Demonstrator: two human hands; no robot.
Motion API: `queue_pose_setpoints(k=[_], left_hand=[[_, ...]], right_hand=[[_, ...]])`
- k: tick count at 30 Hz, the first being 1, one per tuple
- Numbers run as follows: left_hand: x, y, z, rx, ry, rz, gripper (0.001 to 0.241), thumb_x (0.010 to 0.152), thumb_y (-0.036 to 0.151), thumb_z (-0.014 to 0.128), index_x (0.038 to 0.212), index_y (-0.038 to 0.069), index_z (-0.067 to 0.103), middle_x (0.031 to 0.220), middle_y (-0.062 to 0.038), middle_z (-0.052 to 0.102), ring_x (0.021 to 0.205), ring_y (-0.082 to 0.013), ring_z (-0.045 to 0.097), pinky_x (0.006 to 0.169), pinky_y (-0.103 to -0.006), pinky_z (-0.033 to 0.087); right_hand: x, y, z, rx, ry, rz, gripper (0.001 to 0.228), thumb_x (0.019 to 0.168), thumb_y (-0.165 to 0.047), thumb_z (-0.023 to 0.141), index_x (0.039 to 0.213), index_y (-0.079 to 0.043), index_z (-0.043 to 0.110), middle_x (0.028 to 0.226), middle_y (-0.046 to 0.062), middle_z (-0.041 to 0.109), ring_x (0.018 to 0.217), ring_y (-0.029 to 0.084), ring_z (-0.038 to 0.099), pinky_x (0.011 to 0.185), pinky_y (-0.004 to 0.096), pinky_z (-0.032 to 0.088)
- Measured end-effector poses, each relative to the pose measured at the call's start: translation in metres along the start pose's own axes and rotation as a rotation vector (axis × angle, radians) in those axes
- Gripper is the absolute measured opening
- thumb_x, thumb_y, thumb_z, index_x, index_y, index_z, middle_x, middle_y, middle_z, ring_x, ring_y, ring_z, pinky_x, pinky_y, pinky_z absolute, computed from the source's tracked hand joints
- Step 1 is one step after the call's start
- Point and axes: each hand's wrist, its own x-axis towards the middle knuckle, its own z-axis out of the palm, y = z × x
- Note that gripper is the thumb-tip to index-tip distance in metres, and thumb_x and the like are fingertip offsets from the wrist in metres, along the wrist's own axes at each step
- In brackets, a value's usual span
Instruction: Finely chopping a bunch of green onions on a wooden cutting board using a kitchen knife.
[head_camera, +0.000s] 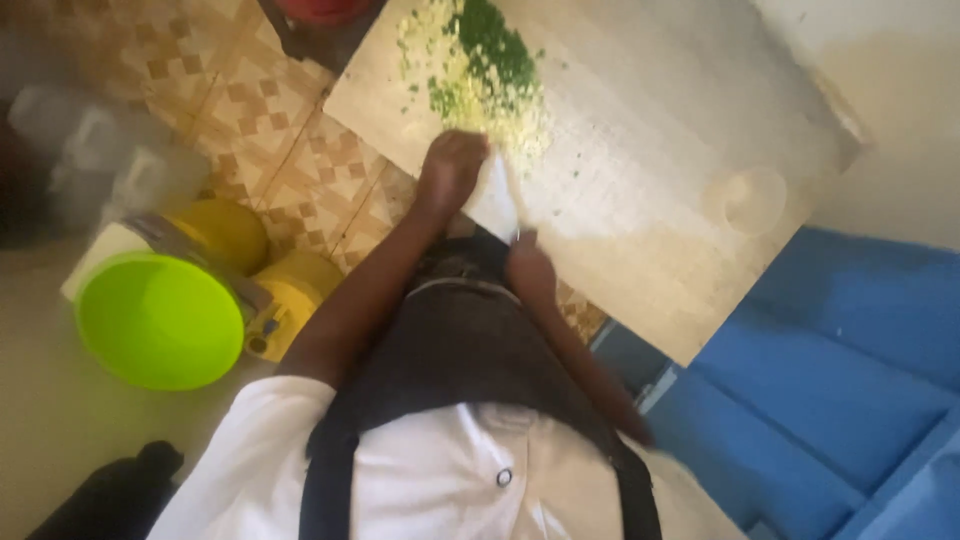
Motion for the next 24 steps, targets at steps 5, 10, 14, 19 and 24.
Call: queue_pose_setpoints(k=[5, 10, 14, 19, 24], left_hand=[[0.019, 0.021, -0.022, -0.061, 0.002, -0.042, 0.007, 0.081, 0.008, 0.065, 0.074, 0.006, 0.067, 0.083, -0.008, 0.065, 0.077, -0.0268, 0.062, 0.069, -0.0344, 0.048], [0.015, 0.014, -0.014, -0.027, 0.01, -0.033, 0.006, 0.08, 0.007, 0.065, 0.075, 0.006, 0.068, 0.085, -0.006, 0.066, 0.077, -0.0241, 0.062, 0.07, -0.033, 0.048], [0.009, 0.011, -0.012, -0.027, 0.003, -0.007, 0.003, 0.077, 0.004, 0.067, 0.075, 0.007, 0.068, 0.086, -0.006, 0.066, 0.079, -0.0232, 0.063, 0.07, -0.0334, 0.047], [0.011, 0.01, -0.011, -0.026, 0.013, -0.012, 0.002, 0.077, 0.005, 0.067, 0.075, 0.005, 0.068, 0.082, -0.006, 0.066, 0.075, -0.024, 0.063, 0.07, -0.0329, 0.048], [0.007, 0.006, -0.005, -0.085, 0.038, -0.001, 0.004, 0.079, 0.004, 0.064, 0.077, 0.006, 0.068, 0.082, -0.007, 0.066, 0.077, -0.0244, 0.064, 0.069, -0.035, 0.048]], right_hand=[[0.074, -0.018, -0.114, 0.545, -0.328, 0.451, 0.04, 0.094, -0.025, 0.028, 0.117, 0.007, 0.031, 0.089, 0.031, 0.059, 0.085, 0.048, 0.06, 0.072, 0.054, 0.049], [0.069, -0.036, -0.125, 0.555, -0.272, 0.433, 0.034, 0.096, -0.034, 0.026, 0.103, -0.004, 0.04, 0.083, 0.024, 0.061, 0.082, 0.044, 0.062, 0.069, 0.052, 0.05], [0.069, -0.04, -0.101, 0.554, -0.299, 0.456, 0.033, 0.096, -0.036, 0.024, 0.101, -0.005, 0.036, 0.082, 0.022, 0.06, 0.081, 0.044, 0.063, 0.068, 0.05, 0.05], [0.085, -0.05, -0.134, 0.586, -0.234, 0.386, 0.031, 0.096, -0.027, 0.023, 0.099, -0.001, 0.039, 0.078, 0.026, 0.059, 0.079, 0.044, 0.063, 0.067, 0.049, 0.052], [0.108, -0.053, -0.13, 0.625, -0.218, 0.402, 0.024, 0.093, -0.022, 0.028, 0.098, 0.001, 0.036, 0.083, 0.03, 0.059, 0.076, 0.05, 0.061, 0.062, 0.055, 0.05]])
